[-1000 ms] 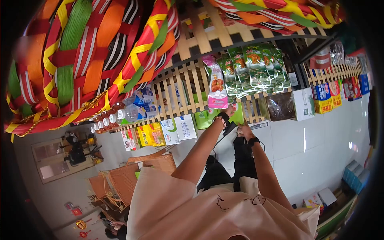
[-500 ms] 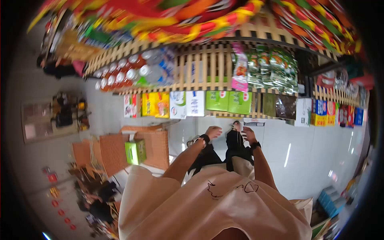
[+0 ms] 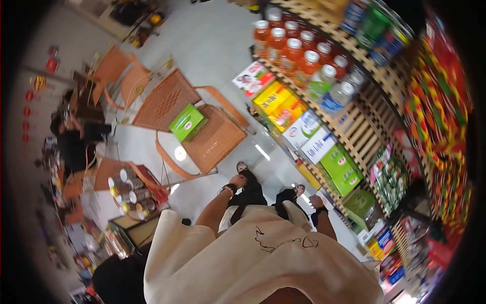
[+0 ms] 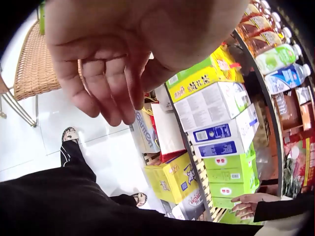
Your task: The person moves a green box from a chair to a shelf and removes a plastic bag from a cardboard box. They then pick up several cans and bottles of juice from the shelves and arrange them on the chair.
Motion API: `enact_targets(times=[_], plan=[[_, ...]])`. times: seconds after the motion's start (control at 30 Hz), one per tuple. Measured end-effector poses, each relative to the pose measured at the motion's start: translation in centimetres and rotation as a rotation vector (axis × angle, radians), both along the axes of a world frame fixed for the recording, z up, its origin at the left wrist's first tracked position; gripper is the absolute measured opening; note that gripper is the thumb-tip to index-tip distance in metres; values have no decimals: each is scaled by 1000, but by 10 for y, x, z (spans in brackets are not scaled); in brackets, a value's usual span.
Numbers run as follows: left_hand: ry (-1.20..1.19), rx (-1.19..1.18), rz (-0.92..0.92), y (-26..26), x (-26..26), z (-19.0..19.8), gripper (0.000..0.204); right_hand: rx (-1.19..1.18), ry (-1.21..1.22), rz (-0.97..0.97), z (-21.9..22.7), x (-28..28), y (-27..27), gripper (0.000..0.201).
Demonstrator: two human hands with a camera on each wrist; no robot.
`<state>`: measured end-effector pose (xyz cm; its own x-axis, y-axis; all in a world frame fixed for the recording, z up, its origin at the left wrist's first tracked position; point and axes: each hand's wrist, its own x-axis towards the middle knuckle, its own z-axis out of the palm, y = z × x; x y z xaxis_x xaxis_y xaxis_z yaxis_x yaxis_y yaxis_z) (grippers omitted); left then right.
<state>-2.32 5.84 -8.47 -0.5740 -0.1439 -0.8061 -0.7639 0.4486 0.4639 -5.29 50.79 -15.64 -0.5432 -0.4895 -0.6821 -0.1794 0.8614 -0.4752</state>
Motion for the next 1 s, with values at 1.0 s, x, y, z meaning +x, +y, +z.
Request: enact_targets(times=[1.0], plan=[[-80,-137,628,-219,88,4,27,-117,-377,20,63,-131,-476,24]])
